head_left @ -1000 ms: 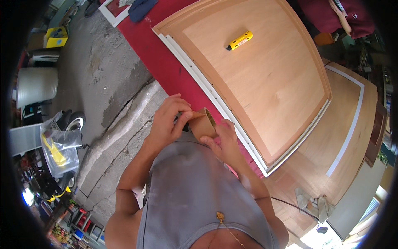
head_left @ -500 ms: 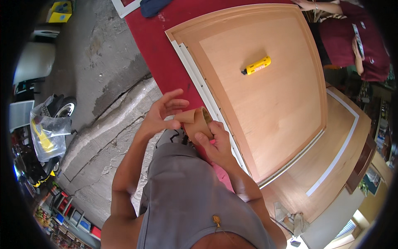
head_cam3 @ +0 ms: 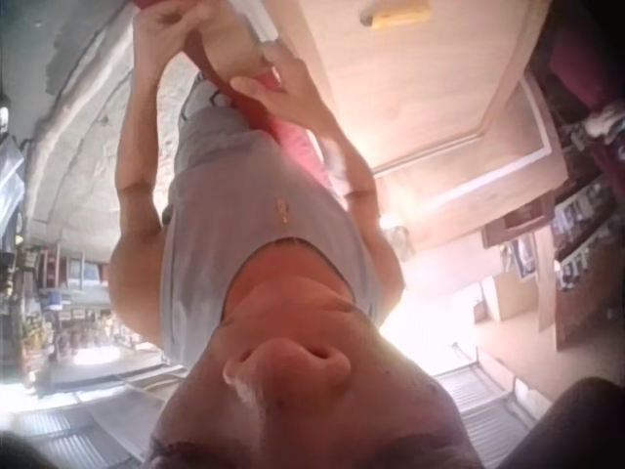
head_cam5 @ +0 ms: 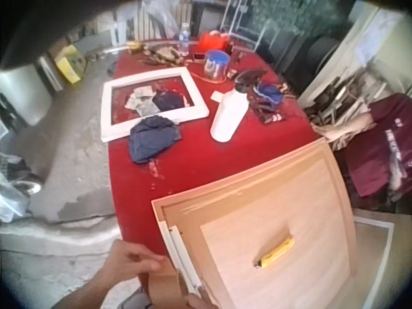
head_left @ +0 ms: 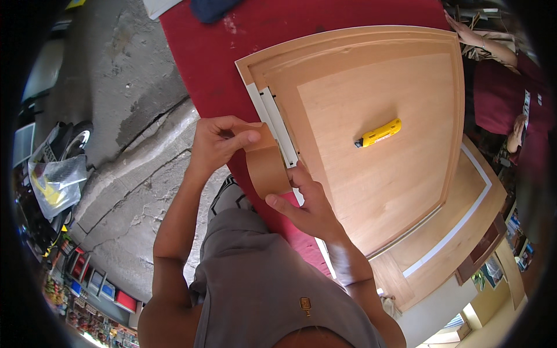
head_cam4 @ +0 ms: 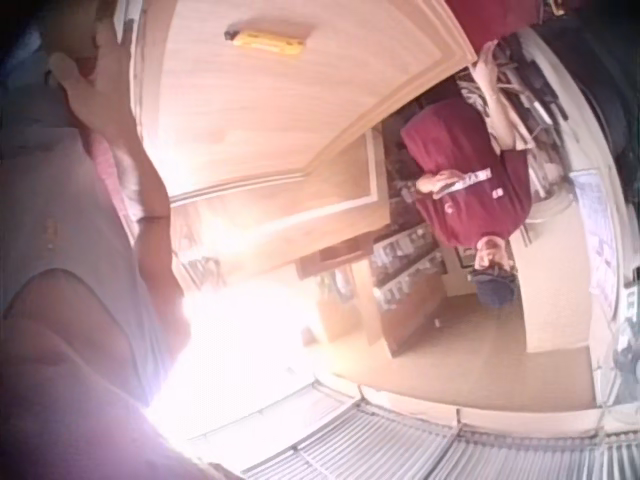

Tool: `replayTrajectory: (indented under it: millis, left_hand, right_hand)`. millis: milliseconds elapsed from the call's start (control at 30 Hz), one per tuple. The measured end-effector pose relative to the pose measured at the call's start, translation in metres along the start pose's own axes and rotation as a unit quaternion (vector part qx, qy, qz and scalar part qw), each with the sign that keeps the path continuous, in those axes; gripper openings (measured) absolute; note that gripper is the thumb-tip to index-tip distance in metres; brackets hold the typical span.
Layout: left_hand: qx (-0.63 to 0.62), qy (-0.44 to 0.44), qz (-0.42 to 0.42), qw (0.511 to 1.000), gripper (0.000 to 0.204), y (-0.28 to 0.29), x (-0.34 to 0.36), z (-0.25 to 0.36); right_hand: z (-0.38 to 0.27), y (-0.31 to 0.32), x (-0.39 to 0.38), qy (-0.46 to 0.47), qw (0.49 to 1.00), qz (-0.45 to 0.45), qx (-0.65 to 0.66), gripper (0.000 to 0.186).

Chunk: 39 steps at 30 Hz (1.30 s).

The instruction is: The person applies a thin wooden edge band to the perimeter of a large wooden panel, using a utility knife to trim the overhang and a cloth to wipe the surface. The person repeatedly measures, cuts, and smooths the band along the edges.

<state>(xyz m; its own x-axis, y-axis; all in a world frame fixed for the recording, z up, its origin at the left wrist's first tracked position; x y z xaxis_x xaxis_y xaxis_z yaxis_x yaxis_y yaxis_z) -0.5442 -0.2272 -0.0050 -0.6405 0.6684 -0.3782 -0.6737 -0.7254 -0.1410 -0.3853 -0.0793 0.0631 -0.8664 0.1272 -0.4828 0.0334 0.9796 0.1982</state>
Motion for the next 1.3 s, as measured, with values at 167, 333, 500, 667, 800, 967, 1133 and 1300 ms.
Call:
replayTrajectory:
  millis: [167, 333, 500, 667, 800, 967, 1133, 1300]
  left_hand:
    - [-0.013, 0.006, 0.053, 0.998, 0.018, 0.002, 0.023, -0.008]
    - [0.249, -0.136, 0.163, 0.945, 0.016, 0.007, 0.051, -0.006]
    - [0.346, -0.263, 0.263, 0.861, 0.020, 0.002, 0.067, -0.017]
    - [0.312, -0.242, 0.257, 0.882, 0.020, 0.004, 0.071, -0.018]
    - [0.355, -0.236, 0.224, 0.877, 0.019, 0.008, 0.073, -0.019]
    - [0.394, -0.289, 0.259, 0.833, 0.017, 0.016, 0.090, 0.007]
    - [0.431, -0.305, 0.241, 0.815, 0.015, 0.021, 0.107, 0.010]
    - [0.435, -0.274, 0.227, 0.827, 0.018, 0.022, 0.105, 0.007]
  right_hand:
    - [0.020, 0.003, 0.020, 0.013, 0.999, 0.024, 0.044, 0.034]
    - [0.012, 0.013, 0.053, -0.021, 0.990, -0.019, 0.135, 0.031]
    - [-0.001, 0.018, 0.083, -0.014, 0.977, 0.011, 0.212, 0.025]
    - [-0.006, 0.029, 0.091, -0.042, 0.975, -0.019, 0.219, 0.029]
    - [-0.011, 0.032, 0.089, -0.052, 0.974, -0.026, 0.220, 0.033]
    - [-0.015, 0.030, 0.093, -0.004, 0.967, -0.016, 0.254, 0.033]
    - [-0.018, 0.026, 0.106, 0.000, 0.965, 0.009, 0.262, 0.033]
    - [-0.018, 0.025, 0.106, -0.017, 0.964, 0.011, 0.266, 0.032]
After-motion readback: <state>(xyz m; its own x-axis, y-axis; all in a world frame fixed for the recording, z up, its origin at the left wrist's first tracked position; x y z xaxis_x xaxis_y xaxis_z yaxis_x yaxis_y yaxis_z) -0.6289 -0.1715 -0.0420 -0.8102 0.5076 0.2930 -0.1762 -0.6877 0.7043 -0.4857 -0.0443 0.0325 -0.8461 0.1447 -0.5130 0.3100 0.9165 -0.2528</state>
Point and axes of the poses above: each hand's wrist, its own x-axis towards the middle knuckle, its own y-axis out of the back of the hand, z = x × y, the point moved 1 cm from there along x, towards the middle knuckle, and after that the axes turned 3 degrees about -x, right-handed, at the moved point
